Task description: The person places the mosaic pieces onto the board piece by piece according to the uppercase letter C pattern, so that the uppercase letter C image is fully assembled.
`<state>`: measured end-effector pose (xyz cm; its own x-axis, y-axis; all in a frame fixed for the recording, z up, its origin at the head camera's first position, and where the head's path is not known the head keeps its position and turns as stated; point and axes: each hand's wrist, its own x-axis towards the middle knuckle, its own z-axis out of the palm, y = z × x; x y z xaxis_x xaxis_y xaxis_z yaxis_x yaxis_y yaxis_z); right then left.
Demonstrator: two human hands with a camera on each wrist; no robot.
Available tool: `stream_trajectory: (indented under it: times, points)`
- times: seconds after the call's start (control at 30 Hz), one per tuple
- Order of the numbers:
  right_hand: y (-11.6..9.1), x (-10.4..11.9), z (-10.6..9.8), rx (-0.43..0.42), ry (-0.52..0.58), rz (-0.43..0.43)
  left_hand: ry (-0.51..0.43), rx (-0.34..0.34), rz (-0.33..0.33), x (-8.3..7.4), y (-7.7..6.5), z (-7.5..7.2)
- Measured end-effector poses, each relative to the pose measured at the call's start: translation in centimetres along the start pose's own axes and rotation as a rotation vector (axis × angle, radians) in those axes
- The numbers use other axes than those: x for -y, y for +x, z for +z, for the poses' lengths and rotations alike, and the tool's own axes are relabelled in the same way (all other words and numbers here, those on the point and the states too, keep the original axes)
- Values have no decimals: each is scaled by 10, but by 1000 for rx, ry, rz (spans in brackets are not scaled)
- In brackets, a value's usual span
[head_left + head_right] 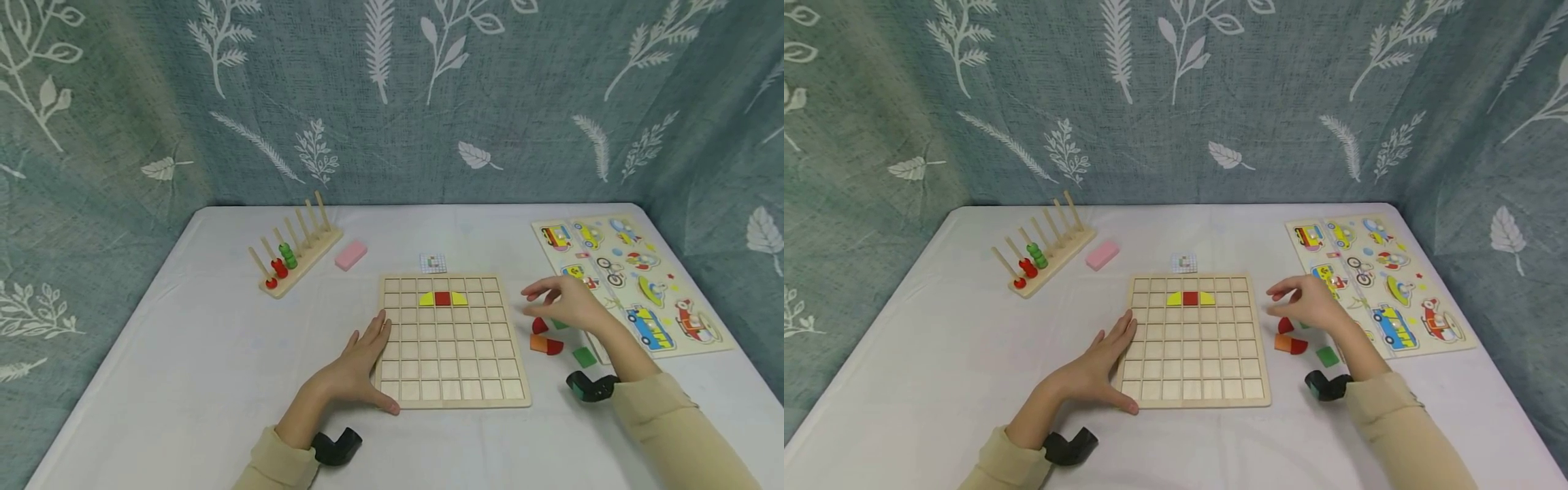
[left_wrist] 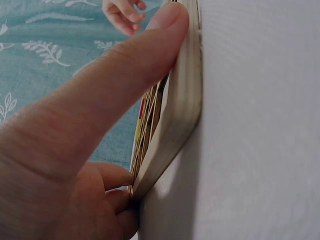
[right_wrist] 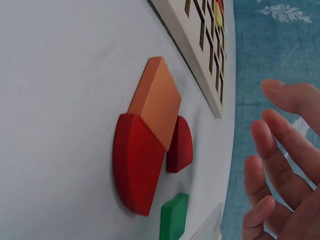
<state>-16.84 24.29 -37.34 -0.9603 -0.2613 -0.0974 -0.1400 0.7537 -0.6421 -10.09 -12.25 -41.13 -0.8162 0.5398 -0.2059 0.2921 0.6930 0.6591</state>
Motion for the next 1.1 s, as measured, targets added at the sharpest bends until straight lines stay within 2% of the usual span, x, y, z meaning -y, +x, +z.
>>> stream_trajectory:
  times: [0.2,0.53,0.67,0.9,1.1]
  points:
    - [-7,-10,-3,2,5,16,5,1,-1,0,1,0]
    - [-19,-18,-10,5,-19,-14,2,2,-1,0,0,0]
    - [-21,-20,-11,-6,-32,-36,-1,4,-1,0,1,0]
    - [-24,-27,-13,0,-68,6,2,8,1,0,0,0]
    - [-25,-35,-15,11,-65,-22,16,0,-2,0,0,-1]
